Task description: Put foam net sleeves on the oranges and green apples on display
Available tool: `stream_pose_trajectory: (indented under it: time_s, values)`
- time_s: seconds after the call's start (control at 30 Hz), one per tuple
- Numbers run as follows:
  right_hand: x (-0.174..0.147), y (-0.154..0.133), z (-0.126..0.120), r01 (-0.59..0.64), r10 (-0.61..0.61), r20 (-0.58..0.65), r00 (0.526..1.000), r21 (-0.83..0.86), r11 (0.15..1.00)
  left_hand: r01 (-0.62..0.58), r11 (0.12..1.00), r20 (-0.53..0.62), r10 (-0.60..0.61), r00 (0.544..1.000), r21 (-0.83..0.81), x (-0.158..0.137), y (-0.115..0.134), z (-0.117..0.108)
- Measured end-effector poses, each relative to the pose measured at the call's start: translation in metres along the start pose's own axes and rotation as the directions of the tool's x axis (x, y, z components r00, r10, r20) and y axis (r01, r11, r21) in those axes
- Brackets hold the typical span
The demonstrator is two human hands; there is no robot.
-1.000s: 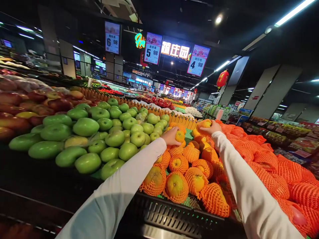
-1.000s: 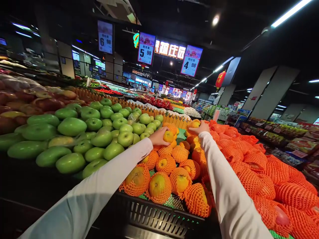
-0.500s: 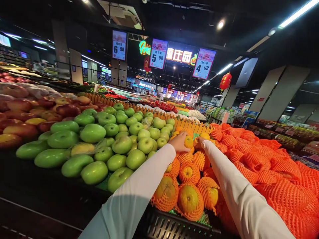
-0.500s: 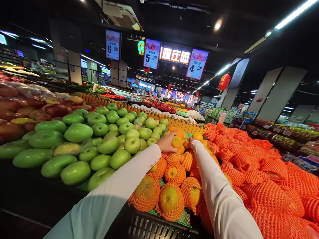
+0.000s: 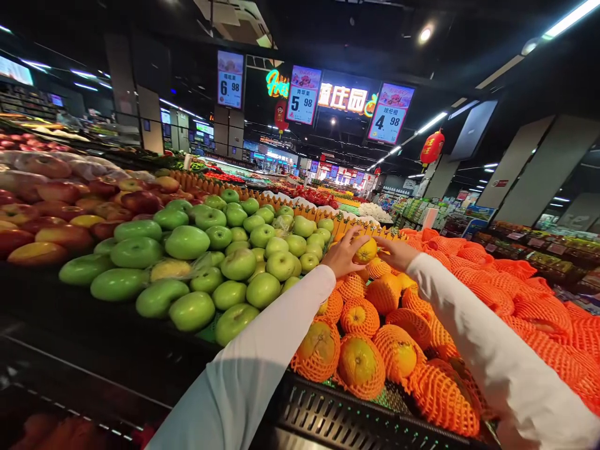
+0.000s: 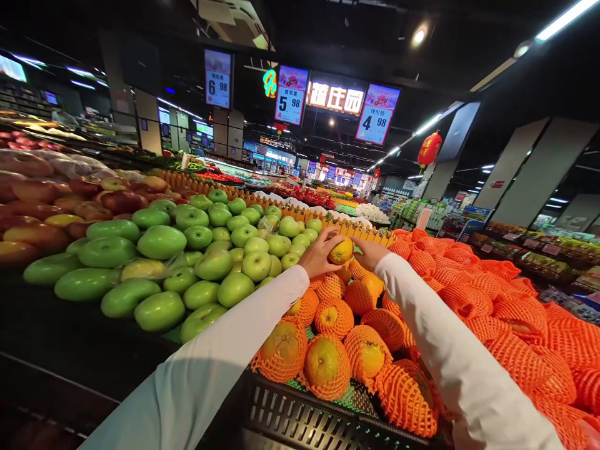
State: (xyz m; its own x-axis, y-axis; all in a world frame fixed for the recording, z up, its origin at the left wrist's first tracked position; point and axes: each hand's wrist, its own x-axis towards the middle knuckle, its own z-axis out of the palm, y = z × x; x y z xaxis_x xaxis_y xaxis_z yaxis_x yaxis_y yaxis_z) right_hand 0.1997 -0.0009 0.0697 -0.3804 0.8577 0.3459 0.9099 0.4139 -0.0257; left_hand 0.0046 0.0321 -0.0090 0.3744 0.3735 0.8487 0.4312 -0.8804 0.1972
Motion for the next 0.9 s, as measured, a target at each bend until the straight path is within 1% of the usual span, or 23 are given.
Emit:
stream_pose_trajectory:
  time_s: [0.03,0.07,0.13,0.17,0.23,0.3,0.33,0.4,0.5,0.57,0.6,0.67,0.73,0.8,0.87,0.9]
  values:
    - [-0.013,-0.004,0.001,0.008,-0.009,0.012,1.0,0.065,0.998,0.003,1.0,0.005,-0.003,1.0,-0.007,0.0,0.0,0.0]
    - [-0.027,-0.008,0.004,0.027,-0.026,-0.009,1.0,0.134,0.991,-0.001,1.0,0.024,0.001,1.0,-0.019,0.0,0.001,0.0]
    - [-0.05,-0.015,0.015,0.077,-0.061,-0.074,0.995,0.236,0.969,-0.02,0.998,0.09,0.025,0.996,-0.055,-0.001,0.005,0.0]
    - [-0.059,-0.016,0.022,0.082,-0.053,-0.106,0.993,0.292,0.953,-0.023,0.996,0.132,0.034,0.991,-0.083,-0.001,0.008,0.0]
    - [-0.068,-0.016,0.036,0.037,0.015,-0.124,0.992,0.408,0.912,0.012,0.986,0.238,0.027,0.971,-0.164,-0.001,0.013,0.0]
    - [-0.07,-0.012,0.047,-0.038,0.092,-0.085,0.992,0.497,0.867,0.107,0.963,0.35,-0.014,0.937,-0.248,-0.002,0.018,-0.001]
    - [-0.069,-0.01,0.049,-0.073,0.121,-0.062,0.991,0.512,0.856,0.159,0.947,0.399,-0.036,0.916,-0.28,-0.002,0.02,-0.001]
    - [-0.067,-0.006,0.048,-0.13,0.169,-0.04,0.985,0.474,0.871,0.248,0.91,0.464,-0.07,0.883,-0.334,-0.003,0.021,-0.002]
    - [-0.07,-0.005,0.038,-0.192,0.224,-0.051,0.973,0.35,0.917,0.339,0.851,0.499,-0.107,0.86,-0.401,-0.005,0.018,-0.003]
    - [-0.077,-0.004,0.032,-0.178,0.195,-0.021,0.981,0.325,0.929,0.366,0.847,0.506,-0.137,0.852,-0.387,-0.006,0.014,-0.005]
    - [-0.081,-0.003,0.03,-0.162,0.167,0.015,0.986,0.331,0.93,0.36,0.864,0.501,-0.151,0.852,-0.352,-0.007,0.011,-0.006]
    - [-0.089,0.001,0.03,-0.158,0.127,0.112,0.986,0.341,0.927,0.321,0.912,0.466,-0.175,0.867,-0.254,-0.007,0.006,-0.009]
    - [-0.094,0.004,0.032,-0.182,0.121,0.194,0.973,0.333,0.925,0.277,0.949,0.4,-0.197,0.895,-0.153,-0.006,0.001,-0.011]
    - [-0.095,0.006,0.033,-0.179,0.116,0.21,0.971,0.311,0.934,0.256,0.962,0.323,-0.214,0.922,-0.092,-0.002,-0.004,-0.013]
    - [-0.094,0.007,0.032,-0.126,0.073,0.192,0.979,0.28,0.952,0.268,0.959,0.252,-0.238,0.938,-0.094,0.002,-0.006,-0.017]
    - [-0.093,0.007,0.032,-0.095,0.047,0.186,0.981,0.26,0.961,0.296,0.949,0.225,-0.266,0.937,-0.111,0.004,-0.006,-0.021]
